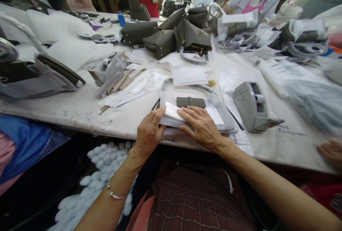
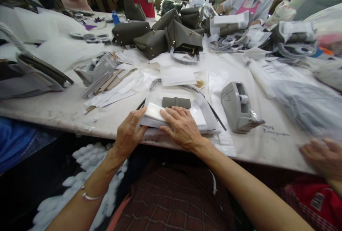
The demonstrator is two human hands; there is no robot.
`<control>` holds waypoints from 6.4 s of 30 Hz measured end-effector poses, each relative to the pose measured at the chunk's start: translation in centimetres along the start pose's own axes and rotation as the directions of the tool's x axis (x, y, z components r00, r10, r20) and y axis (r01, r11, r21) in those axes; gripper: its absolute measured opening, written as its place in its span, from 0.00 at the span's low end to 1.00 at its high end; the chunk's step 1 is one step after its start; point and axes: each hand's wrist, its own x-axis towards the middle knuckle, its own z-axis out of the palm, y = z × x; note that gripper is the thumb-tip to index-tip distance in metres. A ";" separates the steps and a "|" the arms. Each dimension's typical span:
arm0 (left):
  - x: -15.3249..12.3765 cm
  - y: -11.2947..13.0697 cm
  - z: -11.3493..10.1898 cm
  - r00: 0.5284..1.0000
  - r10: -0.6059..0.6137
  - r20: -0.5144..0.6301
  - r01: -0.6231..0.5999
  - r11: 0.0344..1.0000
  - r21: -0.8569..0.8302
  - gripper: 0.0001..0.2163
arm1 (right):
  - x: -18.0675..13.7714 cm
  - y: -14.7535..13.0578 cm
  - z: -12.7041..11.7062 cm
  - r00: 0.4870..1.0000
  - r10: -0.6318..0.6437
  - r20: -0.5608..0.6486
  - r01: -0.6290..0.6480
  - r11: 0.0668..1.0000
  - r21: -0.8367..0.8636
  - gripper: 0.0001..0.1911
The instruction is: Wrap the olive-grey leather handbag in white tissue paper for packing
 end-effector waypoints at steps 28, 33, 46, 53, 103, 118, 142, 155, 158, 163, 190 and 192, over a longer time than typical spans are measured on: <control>3.7 -4.1 -2.0 0.948 0.313 -0.053 -0.309 0.949 0.066 0.12 | 0.9 1.7 -1.2 0.984 0.180 -0.018 -0.157 0.900 0.407 0.29; 2.3 -5.3 -1.1 0.948 0.310 -0.070 -0.309 0.951 0.018 0.14 | 0.6 -0.1 -0.3 0.997 0.062 -0.043 -0.058 0.995 0.079 0.37; 3.4 -1.1 -2.7 0.888 0.446 0.114 -0.448 0.894 -0.011 0.16 | 0.4 -0.2 1.5 0.995 -0.013 -0.102 0.005 0.997 -0.081 0.26; 3.2 -2.1 -0.9 0.927 0.367 0.073 -0.364 0.930 -0.049 0.11 | -0.7 -0.9 1.0 0.988 -0.135 -0.079 0.131 0.990 -0.058 0.45; -0.1 -1.7 -0.7 0.863 0.451 0.229 -0.494 0.847 0.196 0.17 | -0.6 -3.2 3.2 0.988 0.024 -0.153 -0.043 0.992 -0.118 0.28; -0.9 -0.9 -0.6 0.872 0.409 0.269 -0.477 0.834 0.277 0.19 | -0.4 -2.8 4.1 0.978 0.000 -0.206 -0.035 0.986 -0.166 0.20; -0.6 -3.6 0.0 0.880 0.416 0.228 -0.460 0.867 0.193 0.20 | -0.2 -3.1 3.9 0.975 0.007 -0.222 -0.050 0.981 -0.188 0.18; 1.6 -1.7 -0.7 0.805 0.532 0.263 -0.593 0.741 0.316 0.17 | -0.2 -3.3 2.9 0.989 0.023 -0.147 -0.047 0.985 -0.166 0.31; 2.6 -0.7 -1.7 0.829 0.488 0.274 -0.556 0.775 0.300 0.18 | 0.0 -3.4 2.0 0.988 0.036 -0.149 -0.066 0.978 -0.197 0.40; 3.3 1.6 -3.2 0.842 0.407 0.354 -0.513 0.806 0.294 0.20 | 0.2 -2.6 0.9 0.984 -0.034 -0.176 -0.012 0.967 -0.253 0.33; -2.2 -0.5 -1.4 0.906 0.422 -0.032 -0.395 0.871 0.293 0.14 | 3.6 14.6 -5.2 0.903 0.429 -0.040 -0.430 0.895 -0.120 0.22; -2.4 -0.3 -1.2 0.915 0.400 -0.049 -0.370 0.882 0.291 0.14 | 4.8 17.2 -3.9 0.896 0.442 0.038 -0.424 0.879 -0.220 0.27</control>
